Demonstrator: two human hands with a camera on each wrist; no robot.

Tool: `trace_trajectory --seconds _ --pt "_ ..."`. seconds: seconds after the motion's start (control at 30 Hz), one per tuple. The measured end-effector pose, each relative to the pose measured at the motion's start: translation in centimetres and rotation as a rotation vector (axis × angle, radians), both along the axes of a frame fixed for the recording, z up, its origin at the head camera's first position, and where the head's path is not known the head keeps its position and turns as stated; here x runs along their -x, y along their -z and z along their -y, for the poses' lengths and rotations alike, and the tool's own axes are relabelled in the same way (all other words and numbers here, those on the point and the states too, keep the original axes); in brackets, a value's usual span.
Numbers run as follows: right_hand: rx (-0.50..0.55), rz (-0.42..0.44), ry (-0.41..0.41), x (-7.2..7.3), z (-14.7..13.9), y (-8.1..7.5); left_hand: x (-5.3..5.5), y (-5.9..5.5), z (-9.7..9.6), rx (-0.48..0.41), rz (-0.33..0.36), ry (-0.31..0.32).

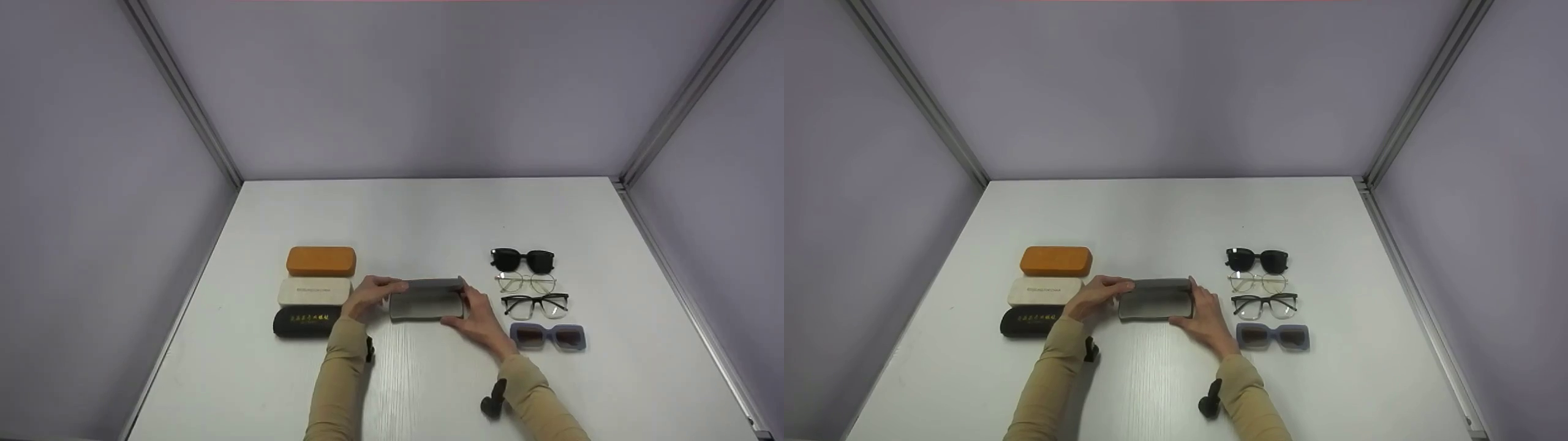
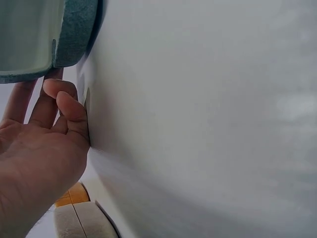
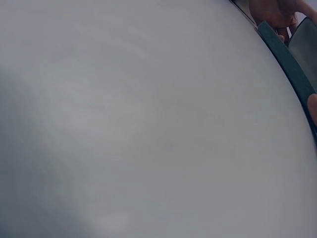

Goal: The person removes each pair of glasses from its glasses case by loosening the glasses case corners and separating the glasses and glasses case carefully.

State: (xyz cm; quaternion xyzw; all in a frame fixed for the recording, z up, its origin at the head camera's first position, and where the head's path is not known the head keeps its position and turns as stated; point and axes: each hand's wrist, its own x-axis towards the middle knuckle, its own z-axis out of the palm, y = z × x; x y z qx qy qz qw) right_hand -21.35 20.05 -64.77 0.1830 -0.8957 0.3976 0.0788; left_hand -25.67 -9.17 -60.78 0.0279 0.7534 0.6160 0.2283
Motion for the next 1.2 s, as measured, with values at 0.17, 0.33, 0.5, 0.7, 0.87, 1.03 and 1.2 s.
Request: trace_trajectory --seconds 0.17,0.33,0.5,0.7,0.87,1.03,1.2 --pt "-0.002 0.031 0.012 -0.04 -0.07 0.11 -0.02 -0.03 0.10 0.013 0.001 0.022" --pt "-0.013 -0.009 0.001 -0.08 -0.14 0.11 -0.10 0.07 0.13 0.019 0.008 0.013" --pt "-0.019 -0.021 0.010 -0.16 -0.23 0.06 -0.36 0.17 -0.07 0.006 0.021 -0.008" --pt "-0.026 -0.006 0.028 -0.28 -0.29 0.13 -0.54 0.38 -0.22 0.007 0.015 -0.014" --pt "-0.018 0.021 0.034 -0.34 -0.22 0.06 -0.57 0.52 -0.16 -0.003 0.011 -0.015" --pt "-0.010 0.044 0.030 -0.37 -0.12 -0.19 -0.76 0.38 -0.12 -0.041 0.034 -0.025" --pt "-0.005 0.056 0.028 -0.35 -0.11 -0.29 -0.79 0.45 -0.05 -0.062 0.039 -0.024"
